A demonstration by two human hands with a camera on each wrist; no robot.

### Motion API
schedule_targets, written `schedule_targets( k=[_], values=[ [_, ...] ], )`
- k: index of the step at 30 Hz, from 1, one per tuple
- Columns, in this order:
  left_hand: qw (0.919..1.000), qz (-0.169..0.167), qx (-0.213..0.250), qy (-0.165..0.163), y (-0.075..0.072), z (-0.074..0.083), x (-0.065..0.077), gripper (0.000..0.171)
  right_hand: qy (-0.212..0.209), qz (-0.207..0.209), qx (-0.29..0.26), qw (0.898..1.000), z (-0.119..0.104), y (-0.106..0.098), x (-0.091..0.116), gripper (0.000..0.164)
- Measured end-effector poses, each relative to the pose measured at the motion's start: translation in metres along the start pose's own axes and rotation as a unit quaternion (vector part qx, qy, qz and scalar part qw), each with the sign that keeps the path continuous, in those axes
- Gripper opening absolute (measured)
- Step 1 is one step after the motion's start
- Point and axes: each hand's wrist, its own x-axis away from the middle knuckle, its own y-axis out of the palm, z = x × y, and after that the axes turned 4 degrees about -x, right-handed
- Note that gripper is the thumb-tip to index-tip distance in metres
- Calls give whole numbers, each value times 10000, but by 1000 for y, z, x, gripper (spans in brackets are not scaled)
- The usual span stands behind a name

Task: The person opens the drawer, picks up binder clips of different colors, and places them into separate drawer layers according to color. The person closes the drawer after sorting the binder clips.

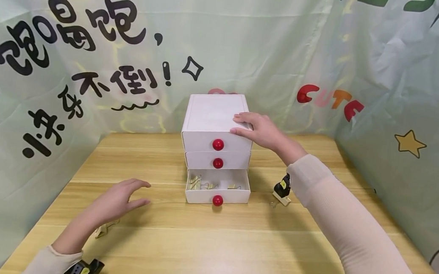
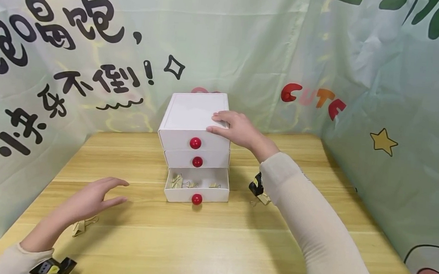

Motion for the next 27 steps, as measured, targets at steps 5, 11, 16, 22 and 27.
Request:
schedule_targets(
  k=[5, 11, 16, 22, 27],
  values=[
    [9998, -78, 15, -175, -2, -12, 15, 50, -34, -4, 19, 10000, -1, 0, 0, 59],
    [9990, -189, 60, -405, -2, -28, 30, 51, -72, -37, 20, 10000, -4, 0, 2, 58],
    [9974, -344, 176, -613, 0, -39, 40, 56, -36, -5, 79, 10000, -3, 0, 3, 57],
    [9929, -794, 270, -839, 3, -50, 51, 68, -29, -38, 73, 10000, -3, -1, 1, 59],
    [9914, -930, 279, -878, 4, -58, 60, 73, 19, -45, 23, 10000, -4, 0, 0, 59]
  ],
)
